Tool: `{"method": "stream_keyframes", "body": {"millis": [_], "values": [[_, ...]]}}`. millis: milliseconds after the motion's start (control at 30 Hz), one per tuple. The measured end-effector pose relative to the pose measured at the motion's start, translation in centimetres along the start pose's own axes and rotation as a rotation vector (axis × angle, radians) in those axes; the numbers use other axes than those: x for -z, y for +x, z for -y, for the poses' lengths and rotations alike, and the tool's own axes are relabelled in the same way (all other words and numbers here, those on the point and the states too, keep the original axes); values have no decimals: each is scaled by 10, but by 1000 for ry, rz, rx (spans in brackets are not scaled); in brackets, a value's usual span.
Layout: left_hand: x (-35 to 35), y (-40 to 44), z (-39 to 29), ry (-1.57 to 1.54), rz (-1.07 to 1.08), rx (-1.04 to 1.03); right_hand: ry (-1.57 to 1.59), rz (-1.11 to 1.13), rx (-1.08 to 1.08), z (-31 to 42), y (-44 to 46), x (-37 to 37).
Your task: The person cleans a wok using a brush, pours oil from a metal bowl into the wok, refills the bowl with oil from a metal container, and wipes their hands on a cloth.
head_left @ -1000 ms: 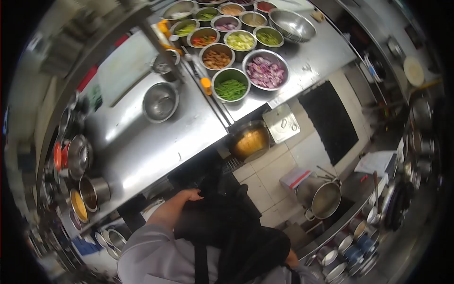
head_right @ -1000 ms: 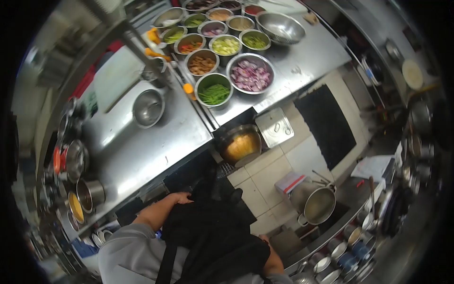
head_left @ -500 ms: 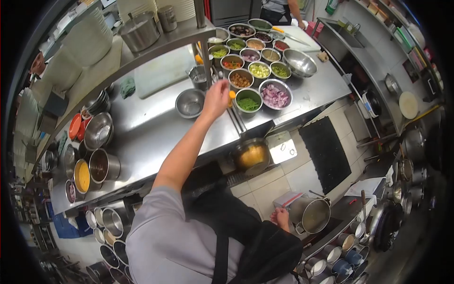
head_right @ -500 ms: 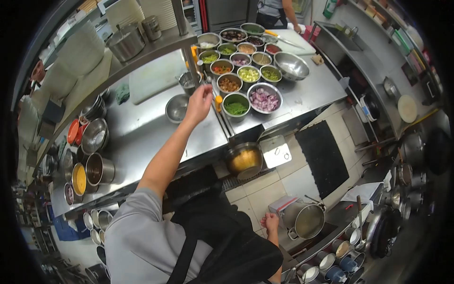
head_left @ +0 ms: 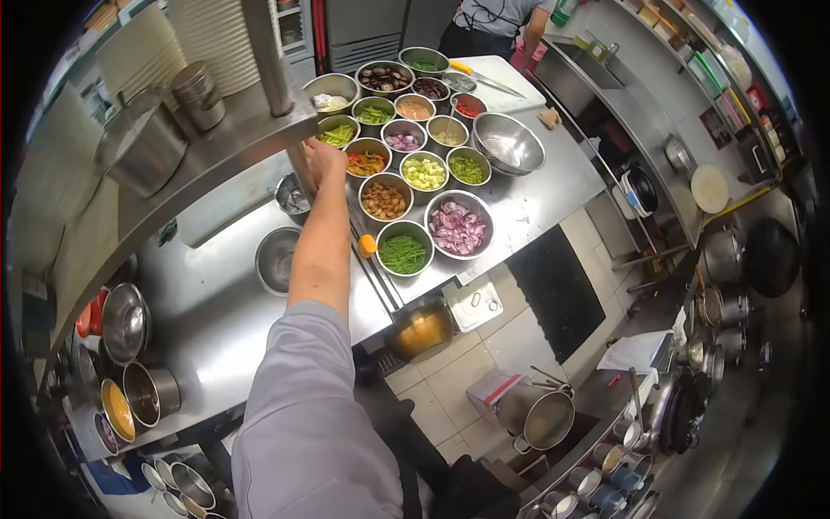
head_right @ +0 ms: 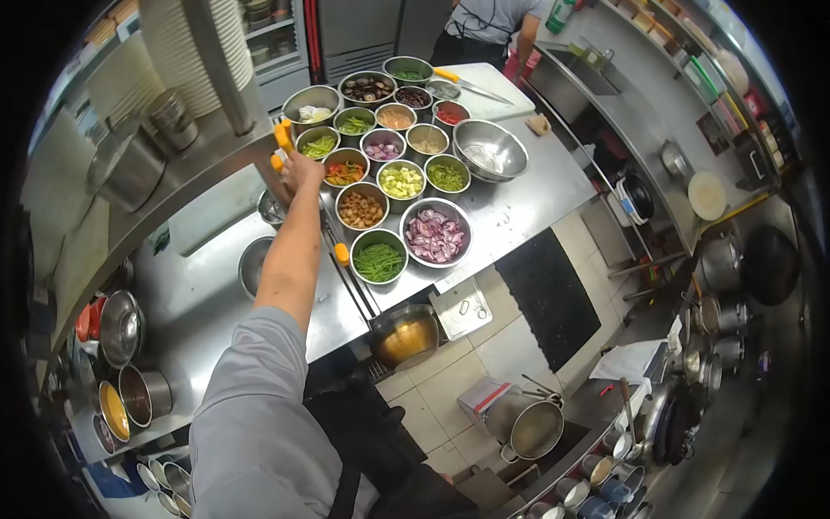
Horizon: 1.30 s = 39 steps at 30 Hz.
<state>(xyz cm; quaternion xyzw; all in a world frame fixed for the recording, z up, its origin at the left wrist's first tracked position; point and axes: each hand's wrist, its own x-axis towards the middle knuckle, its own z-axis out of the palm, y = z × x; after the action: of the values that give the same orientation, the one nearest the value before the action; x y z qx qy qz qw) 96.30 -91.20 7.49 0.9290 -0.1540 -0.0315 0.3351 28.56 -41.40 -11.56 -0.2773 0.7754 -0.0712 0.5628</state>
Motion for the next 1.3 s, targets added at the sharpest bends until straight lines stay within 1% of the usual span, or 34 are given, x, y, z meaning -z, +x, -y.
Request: {"method": "stream_keyframes", "body": {"millis": [33,100,167,233,300,333,400,500,633,733,800,900,933,1000,1100,1133,1167,1200,1233,1267,1300], "values": [[-9,3,3,70,47,-15,23,-14,-18,-2,-3,-2],[-8,3,3,117,59,-29,66,-30,-21,-6,-4,-3],[-13,9,3,98,57,-2,118,-41,5,-17,-2,-7],[-26,18,14,56,17,-78,195,-53,36,-28,4,-10],[-28,18,18,79,-3,-138,259,-65,29,-32,1,-9],[-17,9,11,62,-1,-111,285,-70,8,-18,-1,-7],[-15,4,10,54,-38,-145,328,-75,-26,28,-18,-1],[-14,4,15,78,-59,-194,443,-70,-30,30,-9,4],[-18,9,15,112,-74,-218,353,-31,-64,11,-5,10],[-22,18,12,102,-85,-170,262,-41,-92,-17,-3,10],[-13,11,7,114,-112,-192,222,-43,-137,-28,-9,10],[-8,2,8,161,-111,-250,126,-111,-197,-36,-15,6],[-7,-1,10,177,-108,-280,187,16,-222,-37,-6,12],[-7,2,13,213,-71,-314,313,271,-272,-77,34,27],[16,-16,-2,176,48,-265,313,80,-103,-34,9,5],[26,-28,-3,150,76,-311,254,35,-119,-17,9,1],[36,-48,-7,132,34,-351,285,13,-126,-2,8,-2],[35,-60,3,55,-49,-524,317,-5,-131,14,9,-6],[43,-85,12,-88,-166,-763,350,-25,-133,26,12,-10],[69,-116,11,-273,-119,-894,307,20,-113,35,18,-12],[86,-140,26,-319,-165,-975,265,62,-96,34,30,-11]]}}
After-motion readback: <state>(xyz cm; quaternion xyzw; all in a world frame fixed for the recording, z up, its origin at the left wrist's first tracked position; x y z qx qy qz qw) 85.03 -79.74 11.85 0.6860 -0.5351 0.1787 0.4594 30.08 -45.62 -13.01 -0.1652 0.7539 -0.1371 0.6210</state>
